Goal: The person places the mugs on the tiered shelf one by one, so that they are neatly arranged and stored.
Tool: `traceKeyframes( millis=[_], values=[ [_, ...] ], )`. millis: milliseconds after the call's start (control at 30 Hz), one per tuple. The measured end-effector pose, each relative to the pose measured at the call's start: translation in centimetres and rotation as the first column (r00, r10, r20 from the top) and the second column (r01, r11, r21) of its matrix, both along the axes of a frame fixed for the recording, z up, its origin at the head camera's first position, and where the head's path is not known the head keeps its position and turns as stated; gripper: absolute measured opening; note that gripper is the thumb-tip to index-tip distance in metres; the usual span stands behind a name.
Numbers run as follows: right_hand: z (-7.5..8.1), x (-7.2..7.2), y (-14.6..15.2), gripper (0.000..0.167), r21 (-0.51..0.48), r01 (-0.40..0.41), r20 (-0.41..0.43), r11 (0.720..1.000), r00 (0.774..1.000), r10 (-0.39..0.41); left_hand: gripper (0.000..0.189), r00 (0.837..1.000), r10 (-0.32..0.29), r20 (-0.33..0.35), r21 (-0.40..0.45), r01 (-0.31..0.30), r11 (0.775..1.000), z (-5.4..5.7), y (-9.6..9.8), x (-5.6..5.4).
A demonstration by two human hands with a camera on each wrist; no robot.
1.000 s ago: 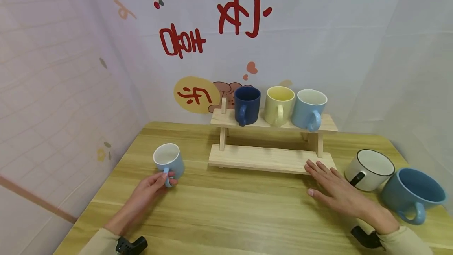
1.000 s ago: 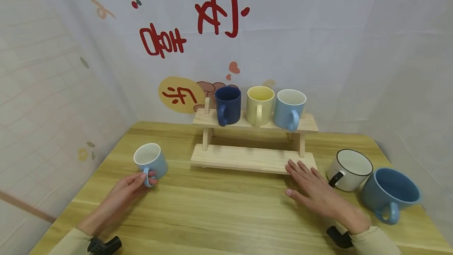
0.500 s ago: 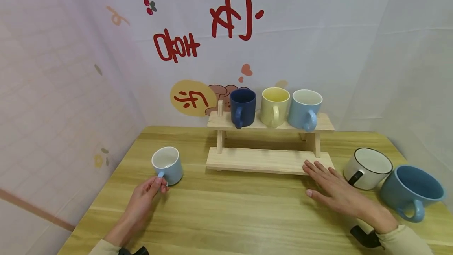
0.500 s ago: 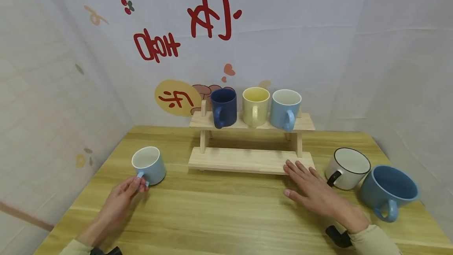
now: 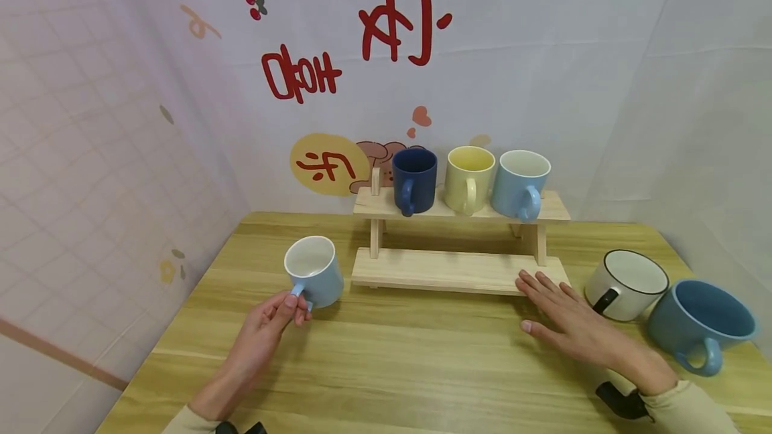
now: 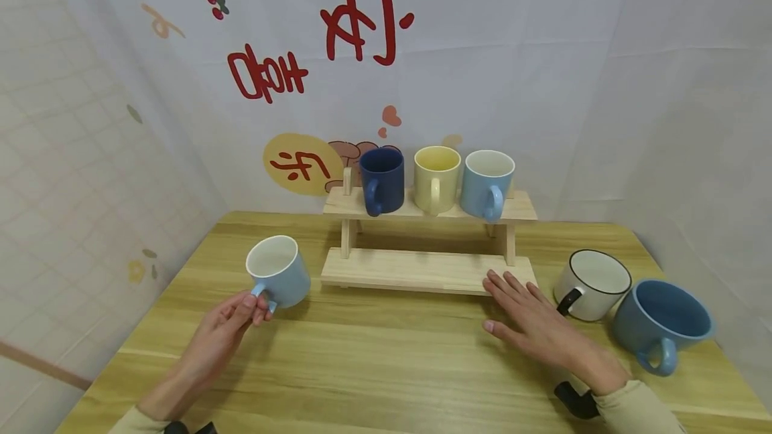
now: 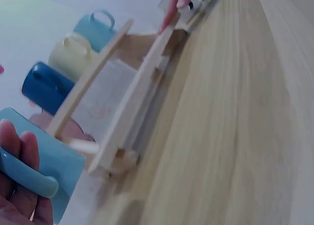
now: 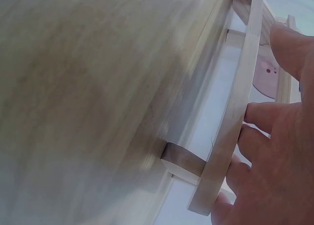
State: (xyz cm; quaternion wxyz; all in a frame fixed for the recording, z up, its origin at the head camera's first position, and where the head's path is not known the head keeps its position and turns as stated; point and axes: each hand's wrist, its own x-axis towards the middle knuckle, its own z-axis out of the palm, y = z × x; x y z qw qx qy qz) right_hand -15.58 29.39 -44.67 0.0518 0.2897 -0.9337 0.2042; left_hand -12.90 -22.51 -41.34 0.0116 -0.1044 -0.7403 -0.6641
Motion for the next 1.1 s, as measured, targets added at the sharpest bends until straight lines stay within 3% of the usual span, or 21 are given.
traceKeyframes(
  millis=[367, 733, 1100],
  values=[
    [-0.1, 0.0, 0.1, 0.068, -0.008, -0.002, -0.004, 1.000, 1.000, 0.002, 0.038, 0.998, -0.069, -0.003, 0.033, 0.069, 0.997, 1.1, 3.2, -0.5],
    [-0.1, 0.0, 0.0, 0.068, 0.002, -0.007, -0.033, 1.000, 0.999, 0.007, 0.038, 0.994, -0.110, 0.007, 0.071, 0.109, 0.991, 1.0, 6.0, -1.6],
    [-0.2, 0.0, -0.1, 0.068, -0.003, 0.003, -0.007, 1.000, 1.000, -0.003, 0.034, 0.995, -0.101, -0.005, 0.092, 0.101, 0.991, 0.4, 8.0, -2.7]
  ],
)
